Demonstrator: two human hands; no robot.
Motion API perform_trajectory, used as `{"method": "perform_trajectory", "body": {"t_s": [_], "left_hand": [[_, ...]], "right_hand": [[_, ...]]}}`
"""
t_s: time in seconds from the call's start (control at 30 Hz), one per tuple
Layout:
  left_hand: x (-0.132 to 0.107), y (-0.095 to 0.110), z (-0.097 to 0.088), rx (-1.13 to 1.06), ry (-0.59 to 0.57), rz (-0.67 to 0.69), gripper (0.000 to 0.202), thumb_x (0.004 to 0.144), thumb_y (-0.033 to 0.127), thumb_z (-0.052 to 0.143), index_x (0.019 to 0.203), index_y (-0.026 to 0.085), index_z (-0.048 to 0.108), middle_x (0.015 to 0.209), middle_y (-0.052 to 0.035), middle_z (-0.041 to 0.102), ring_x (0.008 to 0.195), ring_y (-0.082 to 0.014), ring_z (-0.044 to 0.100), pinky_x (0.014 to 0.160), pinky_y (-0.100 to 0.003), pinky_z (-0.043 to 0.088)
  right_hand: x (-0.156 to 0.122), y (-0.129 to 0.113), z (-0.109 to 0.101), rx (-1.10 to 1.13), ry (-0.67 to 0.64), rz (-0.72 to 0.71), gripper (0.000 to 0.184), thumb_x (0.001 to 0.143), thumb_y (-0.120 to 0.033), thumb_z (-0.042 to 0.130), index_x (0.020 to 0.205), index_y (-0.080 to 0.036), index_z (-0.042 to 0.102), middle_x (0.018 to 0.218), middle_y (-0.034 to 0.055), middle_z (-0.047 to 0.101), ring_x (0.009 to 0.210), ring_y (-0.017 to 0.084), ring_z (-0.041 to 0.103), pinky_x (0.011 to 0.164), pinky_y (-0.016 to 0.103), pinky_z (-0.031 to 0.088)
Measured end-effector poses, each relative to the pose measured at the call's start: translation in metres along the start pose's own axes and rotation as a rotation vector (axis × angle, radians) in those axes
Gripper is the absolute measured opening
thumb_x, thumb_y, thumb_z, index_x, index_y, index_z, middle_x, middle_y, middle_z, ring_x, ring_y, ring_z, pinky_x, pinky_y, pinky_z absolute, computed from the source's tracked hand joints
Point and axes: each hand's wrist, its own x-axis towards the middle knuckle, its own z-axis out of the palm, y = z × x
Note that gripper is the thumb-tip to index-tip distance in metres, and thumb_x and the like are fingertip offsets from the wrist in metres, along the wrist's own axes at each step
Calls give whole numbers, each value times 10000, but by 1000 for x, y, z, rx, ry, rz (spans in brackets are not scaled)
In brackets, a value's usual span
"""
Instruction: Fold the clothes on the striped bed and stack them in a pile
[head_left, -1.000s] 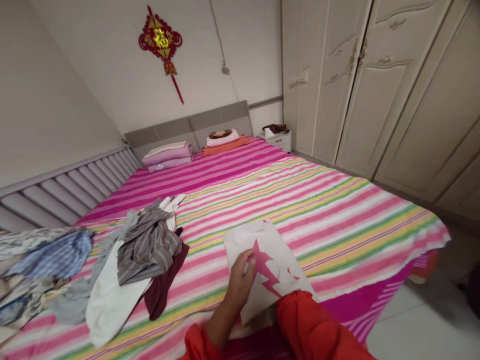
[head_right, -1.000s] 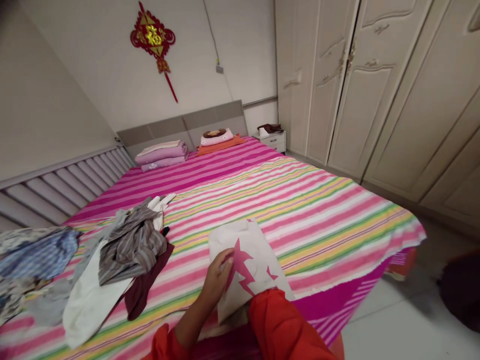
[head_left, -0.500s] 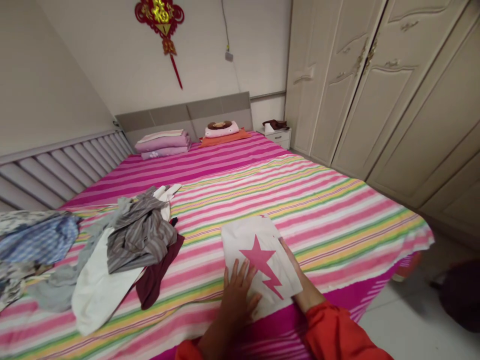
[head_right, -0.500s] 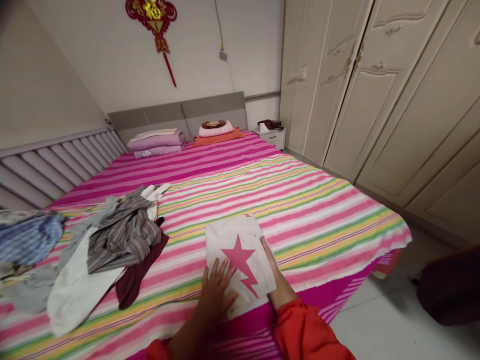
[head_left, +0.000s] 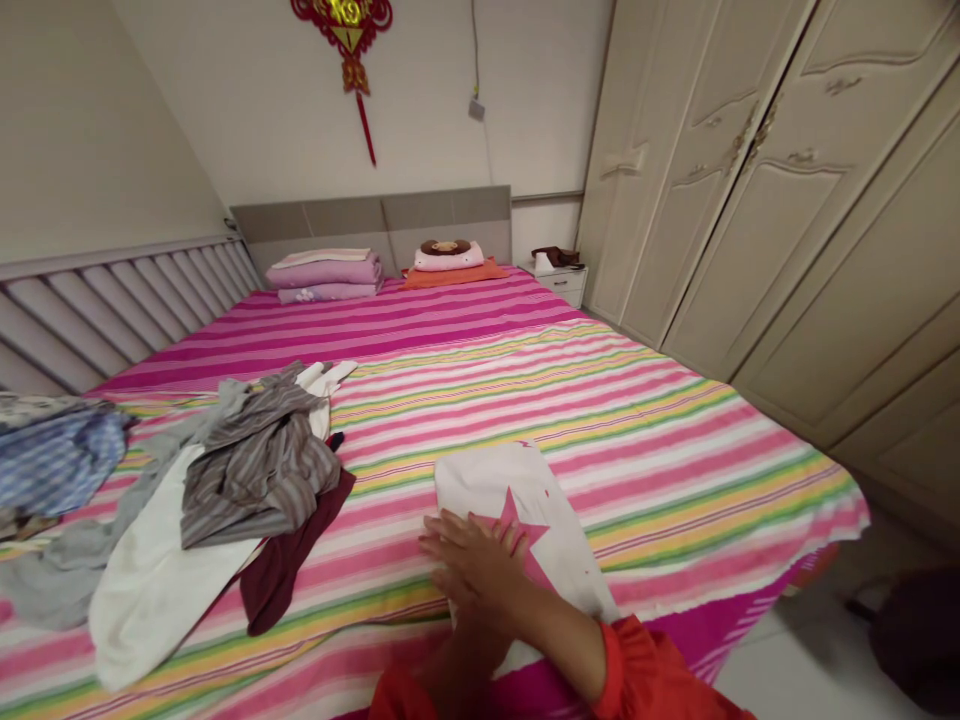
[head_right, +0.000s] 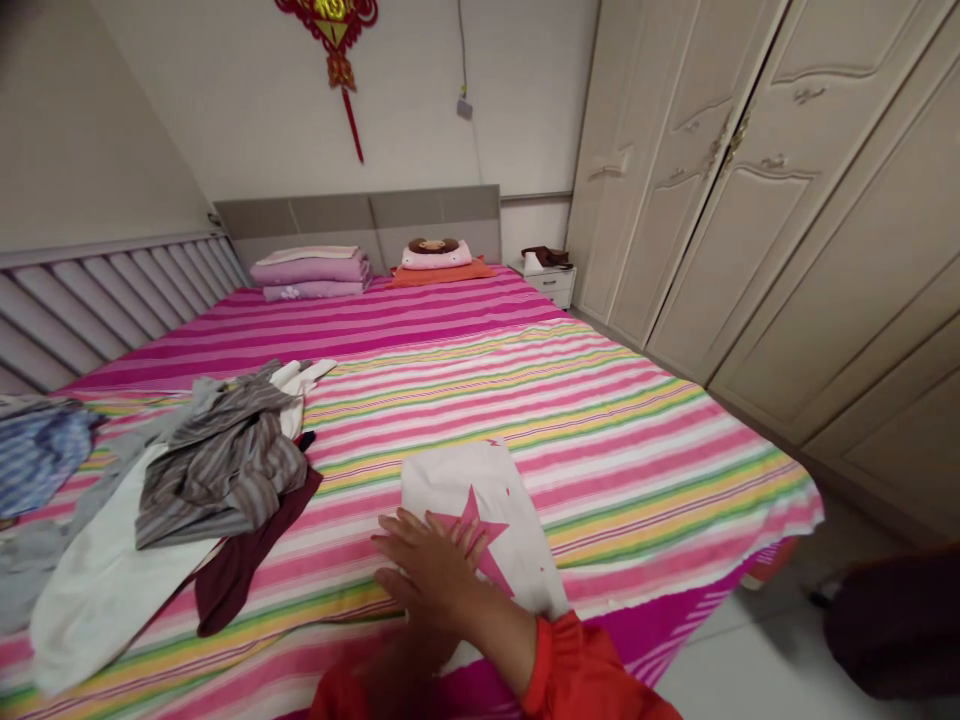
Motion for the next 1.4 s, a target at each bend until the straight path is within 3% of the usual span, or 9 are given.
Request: {"method": "perform_trajectory", "body": {"t_s": [0.17,0.3,0.37,0.5,0.73,0.87,0.97,1.2,1.4], "left_hand": [[-5,-12,-4,77,-71,173,471,896,455,526,1344,315,550,1341,-31,622,1303,-266,501,1092,-518,393],[-8,-8,-8,237,-64,261,577,931,422,482,1479,299,350,1519,-34,431,1386,-272,388,1091,-509,368],[-8,-7,-5,229,-58,243,535,923,453,493,1431,297,436,1441,-38,527,1345,-270,437,1098,-504,352],[-9,-10,3,144,-124,159,418,897,481,532,1260,293,621,1186,-34,700,1153,-246,587,1095,-468,360],[-10,-6,-18,87,-181,204,563,926,375,482,1473,313,363,1540,-12,394,1451,-267,274,1153,-522,281],[14,-6,-26,-275,-94,-138,443,984,290,283,1344,276,541,1358,-23,605,1297,-189,507,1082,-422,430],[52,-11,-24,-410,78,-357,493,992,286,201,1366,208,514,1343,-68,614,1227,-184,568,1049,-383,470],[109,-37,-3,77,-91,-251,514,965,253,263,1447,161,419,1510,-98,434,1439,-250,314,1191,-514,234],[130,-64,-15,168,-173,-252,529,976,344,288,1462,166,401,1531,-78,398,1444,-254,300,1197,-499,205]], "right_hand": [[15,61,-50,-300,-70,211,470,986,-378,356,1425,-265,481,1526,57,412,1454,233,273,1178,519,173],[29,69,-84,-538,224,631,520,985,-332,308,1444,-134,451,1546,156,351,1470,320,204,1152,607,116],[36,51,-72,-518,263,546,533,989,-344,285,1462,-138,424,1549,154,349,1472,298,204,1161,566,140],[44,31,-31,-359,-36,41,496,986,-392,328,1468,-304,406,1540,34,396,1458,203,259,1182,489,153],[58,77,-75,-503,143,692,537,996,-341,242,1472,-155,404,1571,124,317,1481,284,170,1164,567,82],[44,60,-70,-493,340,505,542,1003,-327,187,1466,-167,419,1558,95,356,1477,254,188,1167,499,144],[30,52,-50,-411,310,441,527,1004,-331,184,1462,-237,426,1545,44,387,1460,233,245,1147,493,211],[34,76,-41,-493,125,613,511,996,-349,259,1481,-263,394,1576,18,321,1471,260,205,1160,554,120],[35,78,-40,-496,122,644,537,999,-399,220,1495,-255,369,1588,4,292,1479,260,169,1160,563,125]]}}
